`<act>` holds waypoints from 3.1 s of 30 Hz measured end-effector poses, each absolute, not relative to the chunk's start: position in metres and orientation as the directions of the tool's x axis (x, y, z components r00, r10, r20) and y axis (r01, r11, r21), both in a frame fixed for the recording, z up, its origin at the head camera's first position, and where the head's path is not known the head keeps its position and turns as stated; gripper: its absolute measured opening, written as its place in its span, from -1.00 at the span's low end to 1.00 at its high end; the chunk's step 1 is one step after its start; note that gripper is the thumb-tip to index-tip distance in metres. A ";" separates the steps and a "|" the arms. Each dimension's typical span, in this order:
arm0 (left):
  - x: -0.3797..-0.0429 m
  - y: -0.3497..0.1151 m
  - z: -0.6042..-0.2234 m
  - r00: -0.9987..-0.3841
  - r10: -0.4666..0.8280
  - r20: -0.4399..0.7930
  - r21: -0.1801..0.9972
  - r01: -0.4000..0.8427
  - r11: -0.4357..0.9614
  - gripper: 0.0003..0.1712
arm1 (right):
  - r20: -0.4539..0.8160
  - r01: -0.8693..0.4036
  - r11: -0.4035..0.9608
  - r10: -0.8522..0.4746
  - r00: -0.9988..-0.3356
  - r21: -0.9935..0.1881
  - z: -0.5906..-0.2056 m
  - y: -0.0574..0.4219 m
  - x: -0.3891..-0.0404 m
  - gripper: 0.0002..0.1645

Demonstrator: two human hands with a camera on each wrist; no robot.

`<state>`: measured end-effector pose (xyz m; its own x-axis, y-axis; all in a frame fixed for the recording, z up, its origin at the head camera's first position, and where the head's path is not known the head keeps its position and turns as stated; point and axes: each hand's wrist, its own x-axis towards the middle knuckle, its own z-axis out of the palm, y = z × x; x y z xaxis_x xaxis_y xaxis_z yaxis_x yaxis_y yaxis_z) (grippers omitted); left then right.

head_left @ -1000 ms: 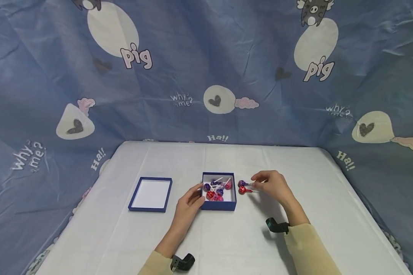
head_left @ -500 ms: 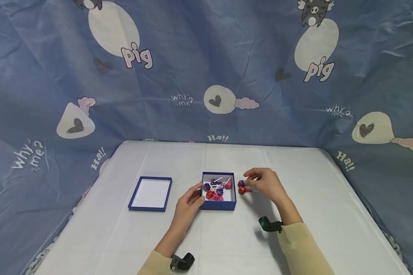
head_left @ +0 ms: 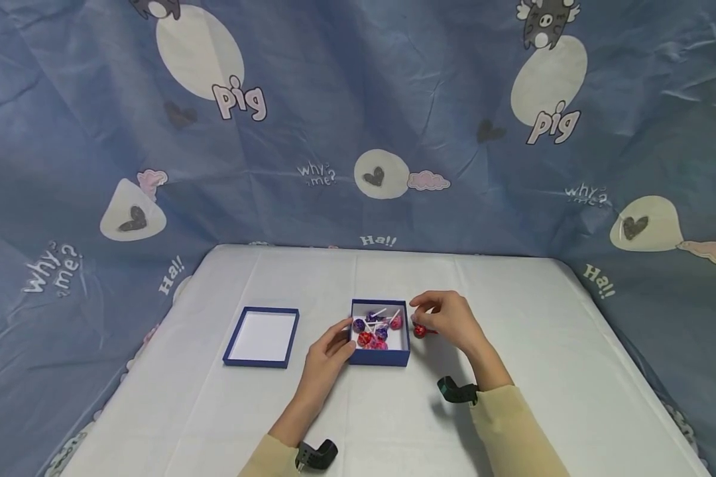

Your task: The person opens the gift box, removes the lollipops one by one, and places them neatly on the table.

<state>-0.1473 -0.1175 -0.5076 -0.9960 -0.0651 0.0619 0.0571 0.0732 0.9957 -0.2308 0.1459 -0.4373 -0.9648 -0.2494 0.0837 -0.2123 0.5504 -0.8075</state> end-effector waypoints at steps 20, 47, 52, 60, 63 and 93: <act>-0.150 -0.118 -0.510 -0.996 -0.043 0.082 0.996 0.081 0.034 -0.43 | 0.129 -0.300 0.551 -0.327 -0.936 -0.779 -0.430 0.098 -0.228 -0.77; -0.149 -0.120 -0.510 -0.997 -0.032 0.069 0.997 0.068 0.023 -0.45 | 0.124 -0.434 0.710 -0.445 -0.887 -0.554 -0.452 0.056 -0.239 -0.72; -0.143 -0.118 -0.497 -0.998 -0.031 0.056 0.998 0.055 0.025 -0.45 | 0.116 -0.447 0.724 -0.459 -0.881 -0.525 -0.455 0.054 -0.243 -0.70; -0.132 -0.114 -0.475 -0.998 -0.034 0.047 0.999 0.046 0.025 -0.45 | 0.138 -0.459 0.753 -0.451 -0.882 -0.471 -0.456 0.049 -0.242 -0.67; -0.131 -0.114 -0.475 -0.998 -0.032 0.047 0.999 0.046 0.024 -0.45 | 0.139 -0.463 0.749 -0.456 -0.879 -0.473 -0.456 0.050 -0.240 -0.67; -0.132 -0.114 -0.474 -0.997 -0.035 0.071 0.995 0.069 0.065 -0.46 | 0.112 -0.387 0.627 -0.432 -0.895 -0.676 -0.423 0.097 -0.225 -0.96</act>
